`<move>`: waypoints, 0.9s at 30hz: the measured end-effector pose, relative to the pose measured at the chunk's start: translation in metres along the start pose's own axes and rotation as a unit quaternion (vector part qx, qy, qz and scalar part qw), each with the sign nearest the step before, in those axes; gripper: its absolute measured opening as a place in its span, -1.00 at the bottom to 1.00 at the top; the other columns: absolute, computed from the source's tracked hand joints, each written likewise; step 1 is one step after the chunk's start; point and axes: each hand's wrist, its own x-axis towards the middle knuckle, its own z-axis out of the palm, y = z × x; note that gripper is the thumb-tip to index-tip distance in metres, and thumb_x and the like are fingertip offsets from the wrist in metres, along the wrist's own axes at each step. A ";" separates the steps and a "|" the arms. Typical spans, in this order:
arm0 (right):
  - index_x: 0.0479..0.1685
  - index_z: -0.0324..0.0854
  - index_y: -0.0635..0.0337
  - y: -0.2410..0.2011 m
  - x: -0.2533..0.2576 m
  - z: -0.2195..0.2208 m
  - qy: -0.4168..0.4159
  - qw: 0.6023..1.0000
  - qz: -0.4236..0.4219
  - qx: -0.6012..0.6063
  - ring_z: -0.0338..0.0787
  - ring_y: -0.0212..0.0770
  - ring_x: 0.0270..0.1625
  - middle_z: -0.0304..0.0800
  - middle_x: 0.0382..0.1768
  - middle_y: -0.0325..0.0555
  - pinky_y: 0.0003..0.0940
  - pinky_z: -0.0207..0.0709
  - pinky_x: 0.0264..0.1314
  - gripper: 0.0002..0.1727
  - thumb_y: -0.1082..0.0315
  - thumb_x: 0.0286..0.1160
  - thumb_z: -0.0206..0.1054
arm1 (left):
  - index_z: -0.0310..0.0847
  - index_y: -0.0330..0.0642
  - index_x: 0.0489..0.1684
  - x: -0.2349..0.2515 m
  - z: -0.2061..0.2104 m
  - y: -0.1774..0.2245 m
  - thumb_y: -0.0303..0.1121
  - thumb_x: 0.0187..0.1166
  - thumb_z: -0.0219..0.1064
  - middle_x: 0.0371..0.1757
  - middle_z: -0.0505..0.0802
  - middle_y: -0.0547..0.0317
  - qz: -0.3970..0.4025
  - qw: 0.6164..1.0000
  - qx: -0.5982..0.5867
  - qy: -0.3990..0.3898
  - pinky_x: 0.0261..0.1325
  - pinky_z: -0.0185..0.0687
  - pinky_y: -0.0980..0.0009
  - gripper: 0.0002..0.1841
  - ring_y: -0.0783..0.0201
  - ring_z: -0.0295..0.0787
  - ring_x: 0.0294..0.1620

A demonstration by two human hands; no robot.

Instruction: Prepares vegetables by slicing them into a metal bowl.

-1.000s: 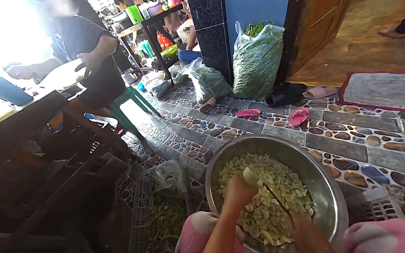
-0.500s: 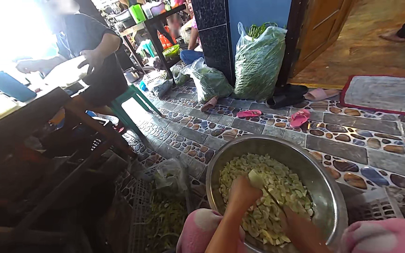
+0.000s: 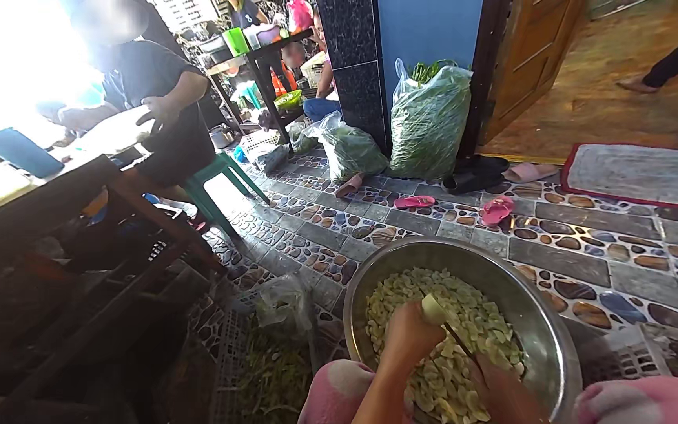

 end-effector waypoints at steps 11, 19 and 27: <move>0.02 0.68 0.34 -0.035 -0.002 -0.027 0.168 0.978 -0.120 -0.006 0.85 0.24 -0.39 0.78 -0.46 0.19 0.20 0.66 -0.36 -0.58 0.20 0.78 -0.02 | 0.68 -0.10 0.17 0.006 0.012 0.004 -0.18 0.24 0.50 0.06 0.86 -0.02 -0.027 0.993 0.110 -0.041 0.11 0.67 -0.23 -0.53 -0.07 0.80 0.15; 0.25 0.57 0.51 0.011 -0.005 0.004 0.019 0.999 0.004 0.025 0.84 0.41 -0.09 0.80 -0.18 0.41 0.37 0.62 -0.02 -0.47 0.16 0.85 -0.09 | 0.68 -0.09 0.16 0.003 -0.004 0.003 -0.21 0.22 0.50 0.03 0.86 0.02 -0.020 0.997 0.076 -0.022 0.09 0.69 -0.19 -0.53 -0.01 0.82 0.11; 0.05 0.68 0.37 -0.035 -0.006 -0.017 0.166 0.979 -0.117 0.007 0.85 0.23 -0.37 0.80 -0.43 0.20 0.20 0.66 -0.35 -0.56 0.20 0.79 -0.03 | 0.70 -0.09 0.12 0.004 0.013 0.005 -0.19 0.24 0.49 0.04 0.86 0.00 -0.037 0.993 0.105 -0.024 0.10 0.67 -0.21 -0.57 -0.04 0.81 0.13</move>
